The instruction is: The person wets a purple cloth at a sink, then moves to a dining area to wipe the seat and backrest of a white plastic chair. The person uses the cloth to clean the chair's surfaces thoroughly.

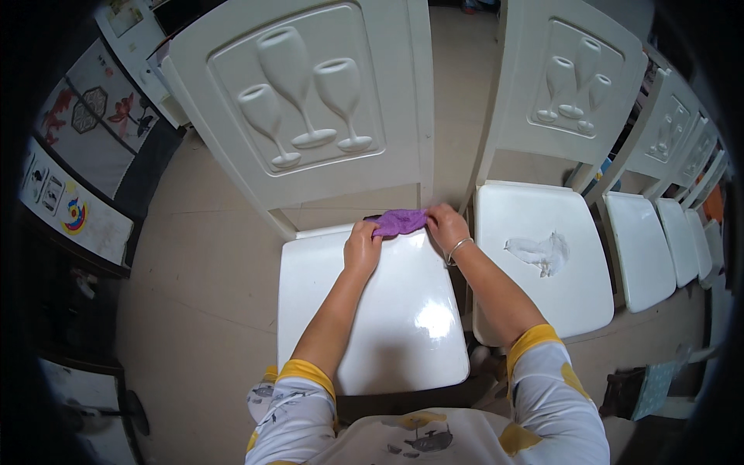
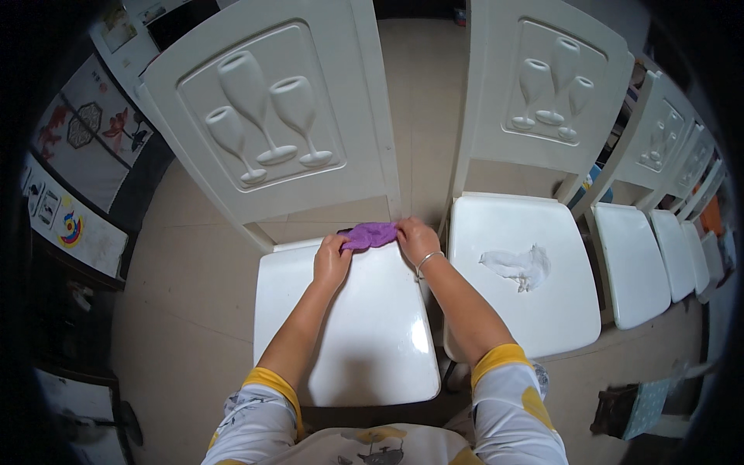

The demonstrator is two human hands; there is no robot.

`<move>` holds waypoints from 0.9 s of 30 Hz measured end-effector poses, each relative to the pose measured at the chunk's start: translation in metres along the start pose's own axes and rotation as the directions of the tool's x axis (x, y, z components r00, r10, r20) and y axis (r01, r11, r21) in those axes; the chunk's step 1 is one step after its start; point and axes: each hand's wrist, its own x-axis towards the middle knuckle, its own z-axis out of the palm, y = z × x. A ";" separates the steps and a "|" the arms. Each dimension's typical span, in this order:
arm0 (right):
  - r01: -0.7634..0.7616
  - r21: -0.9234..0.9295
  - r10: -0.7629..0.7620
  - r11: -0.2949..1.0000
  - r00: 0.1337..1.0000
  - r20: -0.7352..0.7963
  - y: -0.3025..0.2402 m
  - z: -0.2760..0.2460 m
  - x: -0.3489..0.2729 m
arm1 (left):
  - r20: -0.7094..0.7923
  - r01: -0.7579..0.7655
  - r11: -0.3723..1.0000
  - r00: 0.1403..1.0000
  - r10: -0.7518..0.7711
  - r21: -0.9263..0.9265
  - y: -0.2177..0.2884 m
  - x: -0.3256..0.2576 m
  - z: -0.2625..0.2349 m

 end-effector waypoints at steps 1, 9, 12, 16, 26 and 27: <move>-0.014 0.049 0.018 0.999 0.997 -0.080 -0.009 -0.008 0.012 | -0.010 -0.008 1.000 1.000 0.008 -0.025 -0.002 -0.001 0.001; -0.265 0.179 0.283 0.948 0.956 -0.082 -0.029 -0.003 0.018 | 0.128 0.053 0.998 0.990 -0.058 0.045 -0.043 0.019 0.033; -0.338 0.356 0.415 0.871 0.895 -0.165 -0.052 -0.010 0.035 | -0.022 -0.038 0.999 0.999 0.037 -0.028 -0.054 0.009 0.041; -0.357 0.427 0.489 0.831 0.835 -0.254 -0.047 -0.004 0.036 | -0.098 -0.047 0.990 0.995 0.033 -0.137 -0.039 0.000 0.032; -0.381 0.519 0.513 0.765 0.848 -0.134 -0.017 0.002 0.041 | -0.063 0.091 0.784 0.985 -0.164 -0.613 -0.031 0.009 0.040; -0.430 0.471 0.528 0.770 0.844 -0.094 -0.011 0.008 0.026 | -0.070 0.067 0.849 0.990 -0.122 -0.525 -0.020 0.009 0.043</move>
